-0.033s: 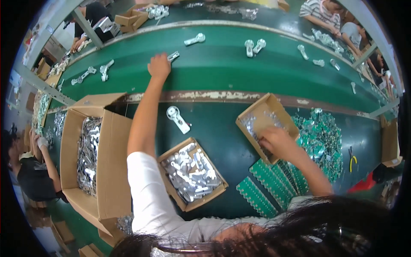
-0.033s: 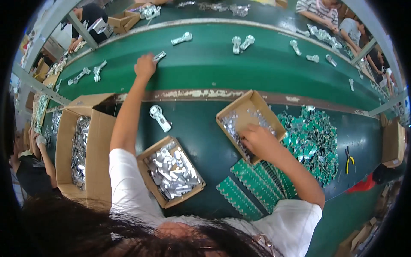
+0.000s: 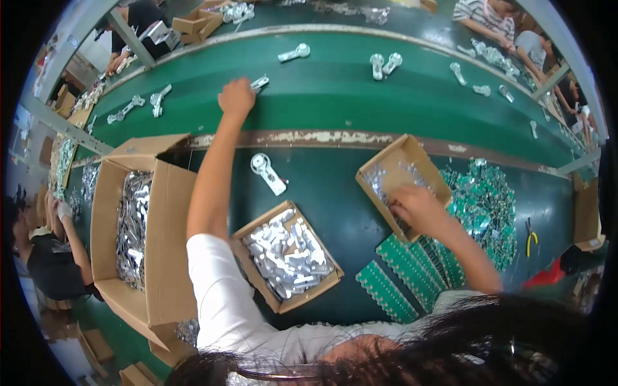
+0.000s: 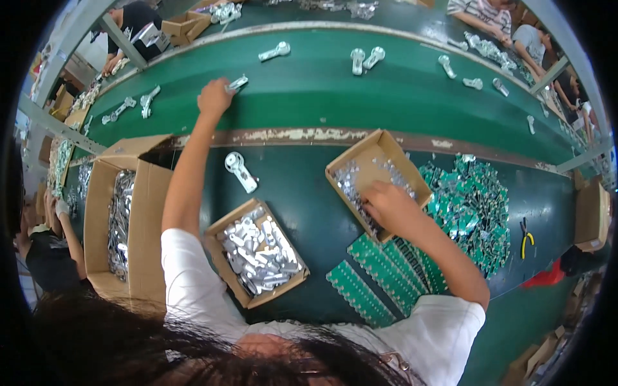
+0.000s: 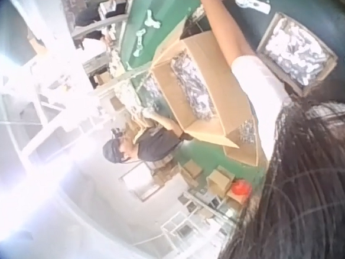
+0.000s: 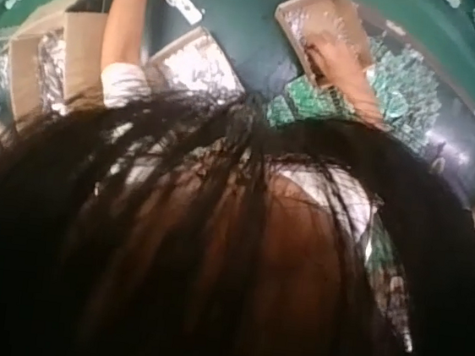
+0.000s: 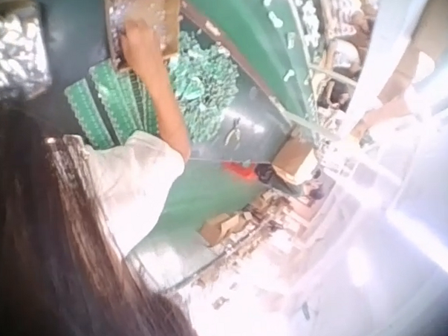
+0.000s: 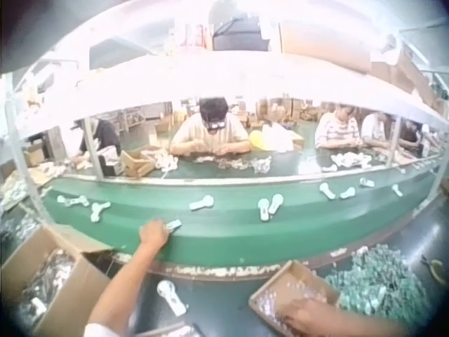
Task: The person assembles small components into plastic housings by hand, taking pcbs and metal components from a cardboard box and inserting them into plastic housings.
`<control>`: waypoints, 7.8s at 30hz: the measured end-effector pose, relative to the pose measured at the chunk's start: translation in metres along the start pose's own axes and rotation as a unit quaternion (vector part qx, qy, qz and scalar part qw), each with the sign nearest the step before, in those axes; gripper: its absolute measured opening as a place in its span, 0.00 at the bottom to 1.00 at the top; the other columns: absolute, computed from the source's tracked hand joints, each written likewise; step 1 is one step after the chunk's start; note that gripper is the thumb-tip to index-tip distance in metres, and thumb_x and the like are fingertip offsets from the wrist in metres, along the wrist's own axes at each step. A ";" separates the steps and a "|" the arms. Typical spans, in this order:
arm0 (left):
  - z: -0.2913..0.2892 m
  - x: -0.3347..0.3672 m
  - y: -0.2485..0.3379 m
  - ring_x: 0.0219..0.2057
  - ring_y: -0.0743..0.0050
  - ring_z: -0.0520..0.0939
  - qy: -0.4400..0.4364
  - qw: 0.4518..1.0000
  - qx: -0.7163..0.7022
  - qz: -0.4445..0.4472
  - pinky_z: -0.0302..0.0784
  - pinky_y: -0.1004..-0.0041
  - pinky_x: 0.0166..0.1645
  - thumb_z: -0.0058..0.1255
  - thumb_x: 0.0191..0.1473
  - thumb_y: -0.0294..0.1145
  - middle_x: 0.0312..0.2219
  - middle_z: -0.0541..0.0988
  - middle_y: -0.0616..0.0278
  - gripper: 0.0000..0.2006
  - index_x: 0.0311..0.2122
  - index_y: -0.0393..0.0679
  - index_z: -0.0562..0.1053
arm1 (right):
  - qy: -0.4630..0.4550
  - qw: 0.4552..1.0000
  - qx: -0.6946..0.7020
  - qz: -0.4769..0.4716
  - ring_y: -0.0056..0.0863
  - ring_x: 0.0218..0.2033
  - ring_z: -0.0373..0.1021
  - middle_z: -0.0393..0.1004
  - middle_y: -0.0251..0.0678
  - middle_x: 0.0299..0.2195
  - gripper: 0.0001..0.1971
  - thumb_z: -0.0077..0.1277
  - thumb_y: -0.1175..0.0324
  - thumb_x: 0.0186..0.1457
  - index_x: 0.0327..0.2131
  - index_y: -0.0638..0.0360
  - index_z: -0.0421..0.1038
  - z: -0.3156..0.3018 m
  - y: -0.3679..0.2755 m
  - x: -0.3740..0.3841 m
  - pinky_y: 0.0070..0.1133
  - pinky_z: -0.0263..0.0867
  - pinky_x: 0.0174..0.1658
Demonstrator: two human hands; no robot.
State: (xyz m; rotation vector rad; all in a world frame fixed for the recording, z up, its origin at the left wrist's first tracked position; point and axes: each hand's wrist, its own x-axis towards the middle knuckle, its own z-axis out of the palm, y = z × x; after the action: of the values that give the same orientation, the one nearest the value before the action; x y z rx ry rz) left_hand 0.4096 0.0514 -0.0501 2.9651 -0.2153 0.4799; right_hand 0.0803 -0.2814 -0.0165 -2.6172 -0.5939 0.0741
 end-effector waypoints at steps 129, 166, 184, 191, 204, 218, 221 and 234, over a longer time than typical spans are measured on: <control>-0.143 -0.338 0.079 0.38 0.76 0.80 -0.239 0.549 -0.793 -0.117 0.77 0.76 0.43 0.46 0.57 0.21 0.35 0.78 0.56 0.07 0.40 0.31 0.69 | 0.235 0.930 0.194 -0.204 0.27 0.21 0.65 0.70 0.35 0.25 0.13 0.60 0.81 0.35 0.30 0.62 0.73 0.054 -0.121 0.025 0.19 0.62 0.22; -0.138 -0.339 0.073 0.29 0.87 0.77 -0.248 0.527 -0.792 -0.183 0.76 0.83 0.35 0.48 0.56 0.22 0.26 0.77 0.65 0.03 0.33 0.34 0.68 | -0.043 0.858 0.504 -0.089 0.16 0.32 0.71 0.73 0.33 0.33 0.15 0.61 0.74 0.46 0.38 0.63 0.67 -0.012 -0.145 0.175 0.15 0.67 0.30; -0.140 -0.332 0.070 0.32 0.83 0.79 -0.357 0.488 -0.779 -0.167 0.77 0.79 0.39 0.44 0.57 0.23 0.30 0.78 0.63 0.03 0.37 0.37 0.67 | 0.078 0.939 0.330 -0.050 0.30 0.30 0.64 0.66 0.37 0.32 0.12 0.52 0.65 0.54 0.38 0.60 0.65 0.044 -0.127 0.056 0.24 0.60 0.32; -0.140 -0.332 0.068 0.32 0.85 0.77 -0.346 0.487 -0.787 -0.151 0.74 0.79 0.39 0.48 0.56 0.25 0.29 0.77 0.64 0.05 0.38 0.38 0.68 | 0.066 0.937 0.339 -0.056 0.28 0.32 0.63 0.64 0.36 0.32 0.11 0.50 0.68 0.54 0.40 0.60 0.64 0.051 -0.122 0.059 0.22 0.59 0.37; -0.139 -0.342 0.077 0.35 0.83 0.75 -0.313 0.510 -0.793 -0.114 0.73 0.80 0.40 0.46 0.58 0.25 0.34 0.75 0.61 0.12 0.46 0.33 0.65 | 0.051 0.928 0.354 -0.106 0.28 0.34 0.59 0.60 0.36 0.32 0.09 0.46 0.71 0.55 0.39 0.59 0.63 0.053 -0.121 0.063 0.23 0.56 0.39; -0.152 -0.334 0.080 0.35 0.74 0.78 -0.332 0.482 -0.807 -0.075 0.75 0.76 0.40 0.39 0.61 0.24 0.33 0.76 0.56 0.13 0.50 0.35 0.59 | 0.104 0.908 0.383 -0.133 0.29 0.35 0.58 0.61 0.37 0.33 0.09 0.47 0.71 0.55 0.40 0.60 0.63 0.057 -0.122 0.059 0.24 0.56 0.40; -0.155 -0.327 0.070 0.39 0.65 0.80 -0.388 0.455 -0.785 -0.162 0.77 0.74 0.41 0.39 0.61 0.25 0.38 0.76 0.52 0.18 0.55 0.38 0.55 | 0.026 0.950 0.296 -0.100 0.29 0.33 0.62 0.61 0.37 0.33 0.10 0.52 0.68 0.53 0.39 0.56 0.67 0.037 -0.121 0.066 0.24 0.59 0.37; -0.146 -0.338 0.083 0.22 0.59 0.78 -0.109 0.881 -0.399 0.229 0.74 0.68 0.26 0.54 0.48 0.22 0.22 0.75 0.57 0.11 0.40 0.41 0.75 | 0.325 0.909 -0.134 0.222 0.38 0.41 0.69 0.74 0.40 0.34 0.12 0.54 0.65 0.45 0.37 0.47 0.75 -0.012 0.118 0.281 0.33 0.62 0.45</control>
State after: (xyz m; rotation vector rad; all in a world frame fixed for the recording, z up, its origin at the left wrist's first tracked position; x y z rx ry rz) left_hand 0.0349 0.0321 -0.0125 2.1217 -0.9052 0.0490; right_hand 0.3830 -0.2629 -0.0447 -2.7426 0.2449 -0.7583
